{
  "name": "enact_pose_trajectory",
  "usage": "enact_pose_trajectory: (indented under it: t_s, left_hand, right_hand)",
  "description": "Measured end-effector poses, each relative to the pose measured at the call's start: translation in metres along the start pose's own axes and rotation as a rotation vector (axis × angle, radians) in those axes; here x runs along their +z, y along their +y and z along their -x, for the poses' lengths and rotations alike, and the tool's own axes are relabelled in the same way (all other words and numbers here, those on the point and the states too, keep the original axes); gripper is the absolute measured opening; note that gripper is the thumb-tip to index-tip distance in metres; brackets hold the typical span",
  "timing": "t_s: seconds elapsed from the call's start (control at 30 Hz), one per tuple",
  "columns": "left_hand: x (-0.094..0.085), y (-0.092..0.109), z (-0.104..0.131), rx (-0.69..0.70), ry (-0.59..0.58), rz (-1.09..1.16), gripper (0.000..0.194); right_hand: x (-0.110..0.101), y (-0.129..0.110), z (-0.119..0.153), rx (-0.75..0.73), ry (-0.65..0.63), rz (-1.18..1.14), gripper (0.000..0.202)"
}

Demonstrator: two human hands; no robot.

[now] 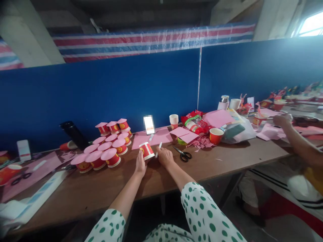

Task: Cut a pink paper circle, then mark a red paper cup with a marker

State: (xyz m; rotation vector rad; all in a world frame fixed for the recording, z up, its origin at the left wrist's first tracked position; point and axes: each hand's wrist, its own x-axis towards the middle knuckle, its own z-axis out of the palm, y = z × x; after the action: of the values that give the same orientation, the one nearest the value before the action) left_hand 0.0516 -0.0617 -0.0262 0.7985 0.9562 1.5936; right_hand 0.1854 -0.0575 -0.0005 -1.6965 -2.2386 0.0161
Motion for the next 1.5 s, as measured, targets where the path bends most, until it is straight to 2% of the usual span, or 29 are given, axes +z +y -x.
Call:
enact_pose_trajectory:
  t_s: [0.23,0.73,0.87,1.07,1.23,1.5]
  left_hand:
    - [0.002,-0.002,0.0,0.078,0.047,-0.095,0.043]
    - [0.004,0.005,0.007,0.134,0.014,-0.141,0.044]
    - [0.001,-0.001,0.001,0.13,0.035,-0.155,0.047]
    - [-0.003,-0.006,-0.004,0.062,0.074,-0.02,0.052]
    - [-0.002,-0.007,-0.004,0.028,0.054,-0.017,0.052]
    - [-0.001,-0.006,-0.001,0.091,0.013,-0.06,0.045]
  right_hand:
    - [-0.003,-0.001,0.008,0.003,-0.012,0.004,0.024]
    - [-0.005,0.001,0.01,-0.008,-0.025,0.002,0.023]
    - [-0.005,0.002,0.01,-0.012,-0.018,-0.005,0.025]
    - [-0.005,0.004,0.01,-0.022,-0.001,-0.01,0.032]
    - [-0.004,0.003,0.01,-0.009,-0.012,-0.007,0.03]
    - [-0.006,0.002,0.011,0.002,-0.047,0.016,0.032]
